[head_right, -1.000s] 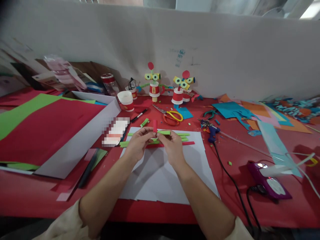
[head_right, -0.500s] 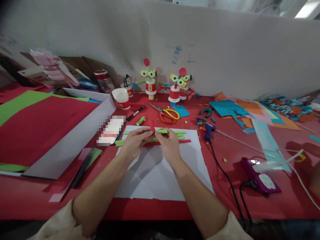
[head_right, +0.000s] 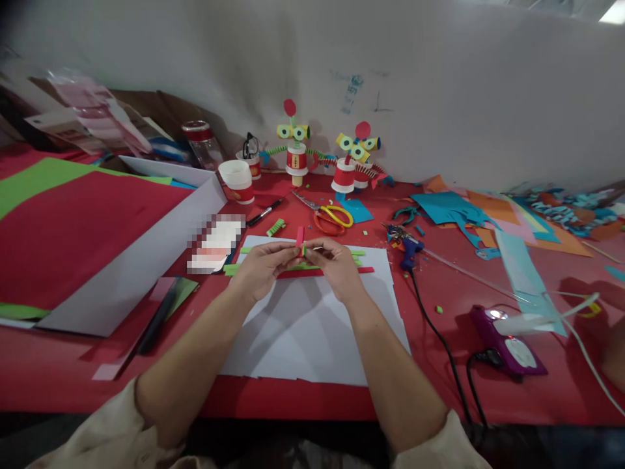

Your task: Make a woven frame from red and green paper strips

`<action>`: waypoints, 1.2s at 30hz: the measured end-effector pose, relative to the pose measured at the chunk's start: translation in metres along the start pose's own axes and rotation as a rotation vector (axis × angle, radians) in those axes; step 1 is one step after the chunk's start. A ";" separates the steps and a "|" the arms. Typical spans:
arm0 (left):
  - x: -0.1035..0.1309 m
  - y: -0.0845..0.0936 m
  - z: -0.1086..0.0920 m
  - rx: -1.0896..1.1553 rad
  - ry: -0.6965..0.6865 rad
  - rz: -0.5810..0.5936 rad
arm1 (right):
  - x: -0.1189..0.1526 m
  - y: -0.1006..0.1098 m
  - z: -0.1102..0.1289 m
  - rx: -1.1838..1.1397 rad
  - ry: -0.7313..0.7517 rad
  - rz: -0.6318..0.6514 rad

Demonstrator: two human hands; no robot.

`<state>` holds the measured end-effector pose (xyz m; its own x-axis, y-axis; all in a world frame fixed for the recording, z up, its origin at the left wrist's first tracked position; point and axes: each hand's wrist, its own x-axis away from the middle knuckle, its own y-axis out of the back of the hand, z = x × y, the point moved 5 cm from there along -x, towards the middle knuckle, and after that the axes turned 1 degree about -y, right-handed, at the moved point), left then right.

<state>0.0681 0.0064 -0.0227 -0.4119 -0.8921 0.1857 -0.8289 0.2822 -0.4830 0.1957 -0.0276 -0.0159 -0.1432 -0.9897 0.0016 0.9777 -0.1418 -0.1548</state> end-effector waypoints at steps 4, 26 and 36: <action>0.000 0.001 0.000 -0.033 -0.030 0.011 | 0.000 0.000 0.000 0.054 0.024 -0.022; 0.008 -0.006 -0.008 -0.125 -0.108 0.070 | 0.005 -0.001 0.001 0.040 0.069 -0.111; 0.008 -0.003 -0.017 -0.215 -0.121 0.018 | 0.009 -0.008 0.000 0.019 -0.046 -0.058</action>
<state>0.0612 0.0046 -0.0056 -0.3900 -0.9183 0.0681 -0.8885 0.3559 -0.2895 0.1862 -0.0349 -0.0146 -0.1928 -0.9797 0.0550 0.9708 -0.1986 -0.1345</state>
